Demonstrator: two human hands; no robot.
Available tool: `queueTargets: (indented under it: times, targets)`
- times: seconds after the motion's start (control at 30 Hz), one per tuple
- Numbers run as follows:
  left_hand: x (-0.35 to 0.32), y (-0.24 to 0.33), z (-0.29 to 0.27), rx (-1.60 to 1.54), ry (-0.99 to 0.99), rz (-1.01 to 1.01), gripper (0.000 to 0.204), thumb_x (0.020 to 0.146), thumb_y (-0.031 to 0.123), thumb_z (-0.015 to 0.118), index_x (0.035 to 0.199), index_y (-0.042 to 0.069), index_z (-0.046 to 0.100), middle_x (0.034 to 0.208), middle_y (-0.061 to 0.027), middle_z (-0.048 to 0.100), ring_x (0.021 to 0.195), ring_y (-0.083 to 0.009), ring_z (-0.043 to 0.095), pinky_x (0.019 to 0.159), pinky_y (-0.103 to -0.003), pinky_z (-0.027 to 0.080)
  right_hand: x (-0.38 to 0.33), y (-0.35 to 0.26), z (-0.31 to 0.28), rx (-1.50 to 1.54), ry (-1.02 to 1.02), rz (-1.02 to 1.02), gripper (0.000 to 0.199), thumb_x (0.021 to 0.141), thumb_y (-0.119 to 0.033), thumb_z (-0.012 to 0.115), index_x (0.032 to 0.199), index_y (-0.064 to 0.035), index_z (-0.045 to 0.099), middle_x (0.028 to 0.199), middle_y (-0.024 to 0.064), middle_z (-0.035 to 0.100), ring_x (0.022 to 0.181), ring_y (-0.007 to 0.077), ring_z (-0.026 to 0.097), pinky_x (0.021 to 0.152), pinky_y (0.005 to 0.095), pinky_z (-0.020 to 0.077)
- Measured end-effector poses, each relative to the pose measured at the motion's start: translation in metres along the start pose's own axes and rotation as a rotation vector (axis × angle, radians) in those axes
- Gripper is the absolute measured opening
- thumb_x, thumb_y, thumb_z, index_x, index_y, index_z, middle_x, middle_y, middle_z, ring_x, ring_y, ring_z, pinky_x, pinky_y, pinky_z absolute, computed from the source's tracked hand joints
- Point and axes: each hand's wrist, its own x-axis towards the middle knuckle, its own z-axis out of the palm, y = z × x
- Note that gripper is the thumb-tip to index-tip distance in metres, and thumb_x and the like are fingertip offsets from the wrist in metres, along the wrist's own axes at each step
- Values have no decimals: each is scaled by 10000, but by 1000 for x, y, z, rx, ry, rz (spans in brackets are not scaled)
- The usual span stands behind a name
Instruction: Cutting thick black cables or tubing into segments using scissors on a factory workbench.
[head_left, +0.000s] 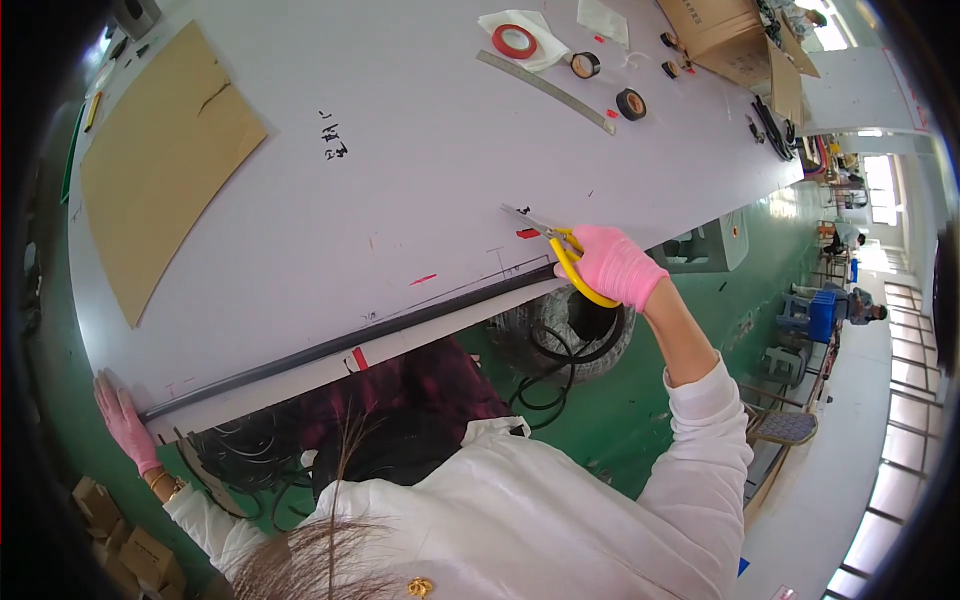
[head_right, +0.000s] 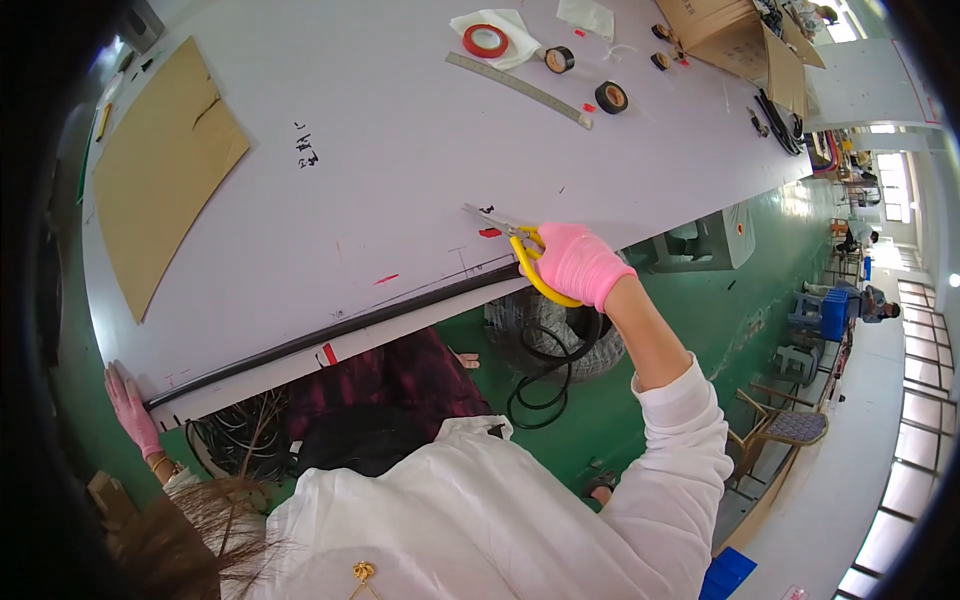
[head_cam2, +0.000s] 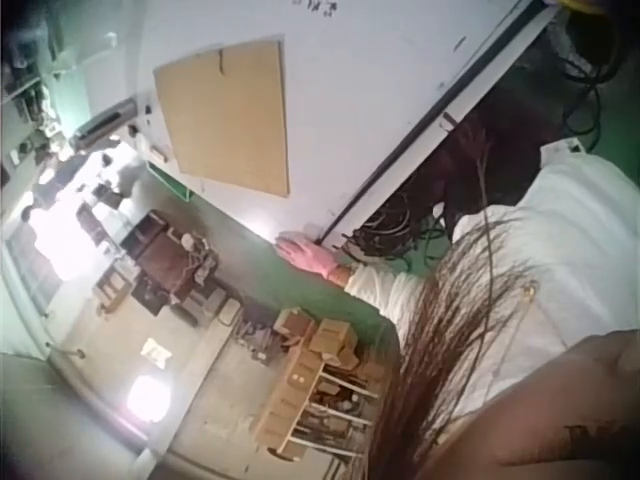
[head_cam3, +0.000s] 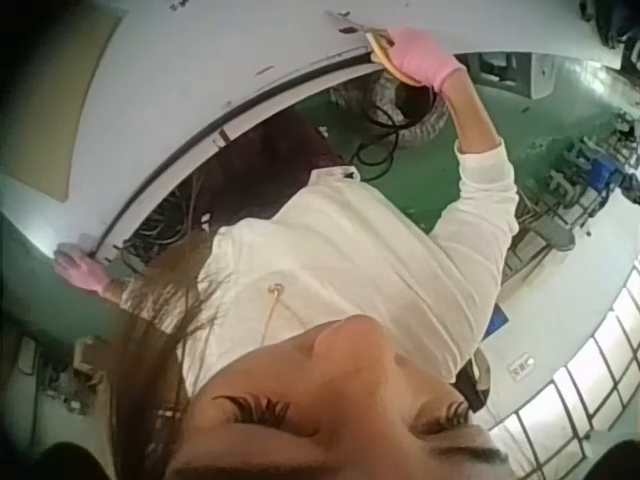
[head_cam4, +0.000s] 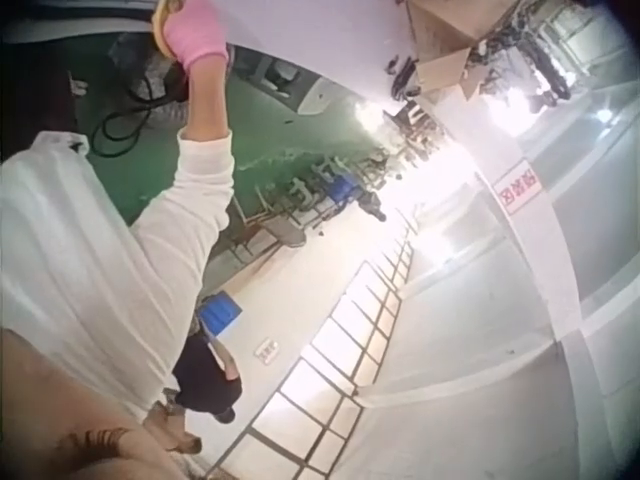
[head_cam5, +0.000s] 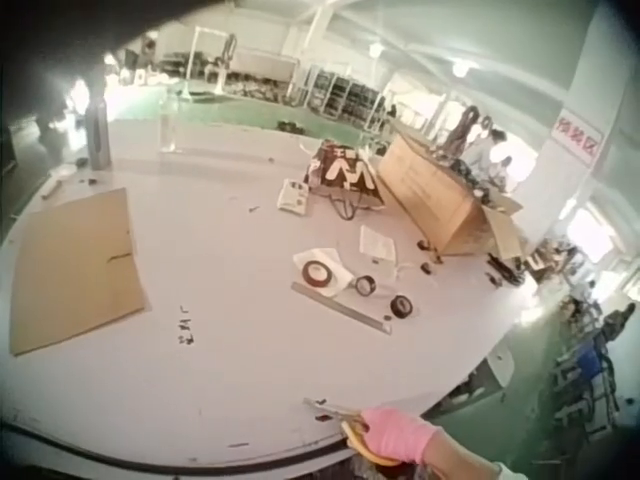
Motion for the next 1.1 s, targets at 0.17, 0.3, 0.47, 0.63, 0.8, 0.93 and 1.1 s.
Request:
queueTargets:
  times: [0.17, 0.3, 0.47, 0.63, 0.8, 0.93, 1.1]
  targets:
    - [1, 2, 0, -16, 0, -15, 519, 1008, 340, 366, 1471, 104, 373, 1526, -125, 336, 1422, -297, 269, 1159, -388, 207, 4, -1, -2, -76, -12, 23, 456, 819, -404, 704, 898, 31, 591, 802, 237, 624, 794, 417, 608, 715, 436, 500]
    - [0, 2, 0, 1, 2, -5, 520, 1008, 341, 366, 1470, 102, 374, 1525, -127, 337, 1418, -297, 276, 1159, -387, 208, 5, -6, -5, -104, -27, 33, 454, 821, -408, 703, 888, 28, 595, 800, 236, 626, 792, 413, 612, 716, 434, 504]
    - [3, 10, 1, -21, -6, -12, 516, 1008, 334, 373, 1468, 99, 377, 1524, -134, 337, 1418, -294, 278, 1156, -384, 215, 1, -6, -8, -149, -26, 60, 461, 811, -418, 711, 903, 21, 602, 811, 230, 635, 801, 406, 619, 730, 422, 513]
    - [0, 7, -5, -24, -1, -8, 520, 1005, 343, 378, 1465, 100, 382, 1520, -136, 342, 1412, -300, 292, 1154, -388, 220, 5, -12, -8, -147, -48, 83, 450, 798, -405, 719, 948, 8, 618, 845, 215, 656, 827, 387, 636, 752, 416, 518]
    - [3, 27, -4, 60, 17, -26, 517, 975, 256, 431, 1454, 67, 389, 1489, -150, 391, 1390, -313, 331, 1152, -389, 232, 2, -20, -19, -140, -70, 79, 409, 821, -384, 686, 969, -6, 642, 873, 204, 671, 850, 371, 648, 766, 416, 520]
    - [-14, 211, 5, -126, 108, 292, 532, 828, 47, 527, 1354, -13, 477, 1432, -169, 455, 1343, -344, 395, 1120, -429, 300, 3, -19, -15, -154, -54, 50, 351, 853, -348, 620, 942, -11, 661, 875, 209, 677, 861, 367, 655, 773, 413, 527]
    - [-38, 479, -37, -486, -210, 651, 370, 708, 198, 739, 1055, 145, 621, 1150, -62, 548, 1128, -280, 504, 969, -432, 393, -1, -6, -1, -136, 27, -27, 306, 853, -310, 600, 911, -16, 664, 857, 208, 677, 860, 361, 659, 760, 418, 529]
